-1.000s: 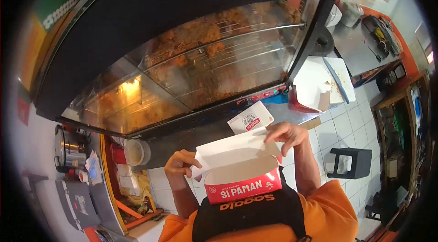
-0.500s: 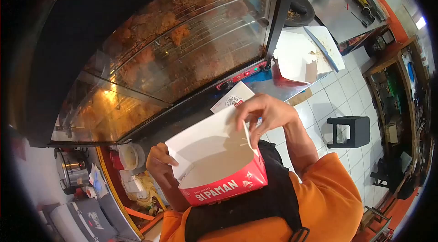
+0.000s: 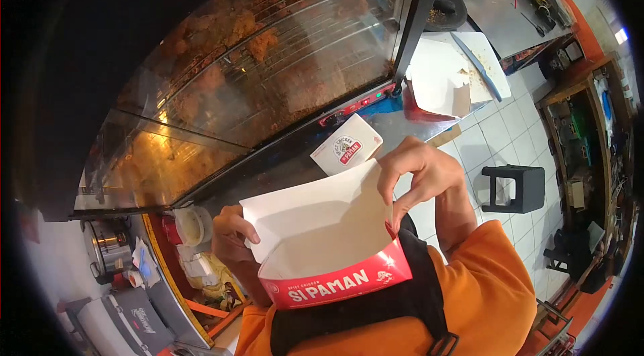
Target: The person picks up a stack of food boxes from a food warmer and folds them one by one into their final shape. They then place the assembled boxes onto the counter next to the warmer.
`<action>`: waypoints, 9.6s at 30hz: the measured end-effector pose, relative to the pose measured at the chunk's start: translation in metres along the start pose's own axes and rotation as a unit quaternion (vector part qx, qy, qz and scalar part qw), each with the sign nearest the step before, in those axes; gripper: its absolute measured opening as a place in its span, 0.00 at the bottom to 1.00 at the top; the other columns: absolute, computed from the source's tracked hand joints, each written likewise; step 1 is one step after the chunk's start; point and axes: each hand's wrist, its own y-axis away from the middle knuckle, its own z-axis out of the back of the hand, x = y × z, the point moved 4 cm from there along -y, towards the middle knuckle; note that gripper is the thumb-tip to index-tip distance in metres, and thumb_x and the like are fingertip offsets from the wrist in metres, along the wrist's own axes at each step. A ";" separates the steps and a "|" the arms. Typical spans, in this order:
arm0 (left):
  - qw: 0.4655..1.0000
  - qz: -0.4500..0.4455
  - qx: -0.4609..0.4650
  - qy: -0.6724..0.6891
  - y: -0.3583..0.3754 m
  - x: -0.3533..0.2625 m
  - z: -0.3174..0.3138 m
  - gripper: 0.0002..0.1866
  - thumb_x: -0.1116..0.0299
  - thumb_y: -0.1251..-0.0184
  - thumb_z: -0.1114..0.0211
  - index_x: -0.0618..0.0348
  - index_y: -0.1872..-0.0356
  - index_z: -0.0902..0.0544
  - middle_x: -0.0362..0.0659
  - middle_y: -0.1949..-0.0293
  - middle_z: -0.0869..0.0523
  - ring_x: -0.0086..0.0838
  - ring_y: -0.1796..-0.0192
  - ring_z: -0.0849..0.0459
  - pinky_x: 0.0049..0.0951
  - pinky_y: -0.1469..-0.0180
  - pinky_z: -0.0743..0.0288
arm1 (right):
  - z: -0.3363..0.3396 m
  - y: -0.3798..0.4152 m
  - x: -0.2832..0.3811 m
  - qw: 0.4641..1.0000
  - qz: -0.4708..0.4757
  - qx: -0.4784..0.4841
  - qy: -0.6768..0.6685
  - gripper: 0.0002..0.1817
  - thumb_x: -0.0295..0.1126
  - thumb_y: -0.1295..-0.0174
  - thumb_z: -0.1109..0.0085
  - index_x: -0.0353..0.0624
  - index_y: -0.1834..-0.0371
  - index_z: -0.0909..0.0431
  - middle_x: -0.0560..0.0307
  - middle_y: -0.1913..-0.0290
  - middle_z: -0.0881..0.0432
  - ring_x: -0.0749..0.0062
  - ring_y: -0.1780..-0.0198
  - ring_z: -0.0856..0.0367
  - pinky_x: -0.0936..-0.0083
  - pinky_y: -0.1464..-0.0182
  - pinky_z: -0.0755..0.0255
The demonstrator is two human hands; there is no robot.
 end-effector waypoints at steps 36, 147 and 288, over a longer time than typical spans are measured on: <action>0.851 -0.037 0.208 -0.481 -0.024 -0.086 -0.105 0.30 0.54 0.42 0.23 0.68 0.44 0.16 0.59 0.45 0.12 0.53 0.40 0.15 0.53 0.34 0.30 | -0.019 -0.027 0.038 0.967 -0.094 -0.015 0.235 0.22 0.39 0.51 0.15 0.42 0.59 0.17 0.54 0.64 0.21 0.59 0.65 0.14 0.69 0.71 0.21; 0.917 0.102 0.320 -0.218 0.023 0.014 -0.084 0.19 0.60 0.19 0.42 0.63 0.39 0.19 0.51 0.48 0.14 0.46 0.42 0.18 0.41 0.40 0.27 | -0.050 -0.050 -0.002 0.980 -0.125 0.046 0.151 0.28 0.26 0.38 0.27 0.34 0.33 0.20 0.42 0.48 0.10 0.57 0.51 0.07 0.67 0.51 0.13; 0.905 0.177 0.278 -0.268 0.032 0.022 -0.081 0.23 0.54 0.37 0.23 0.65 0.55 0.16 0.53 0.56 0.12 0.49 0.50 0.13 0.43 0.48 0.22 | -0.074 -0.061 0.031 0.896 -0.029 0.136 0.421 0.12 0.38 0.37 0.30 0.49 0.53 0.16 0.48 0.34 0.17 0.65 0.68 0.10 0.69 0.74 0.18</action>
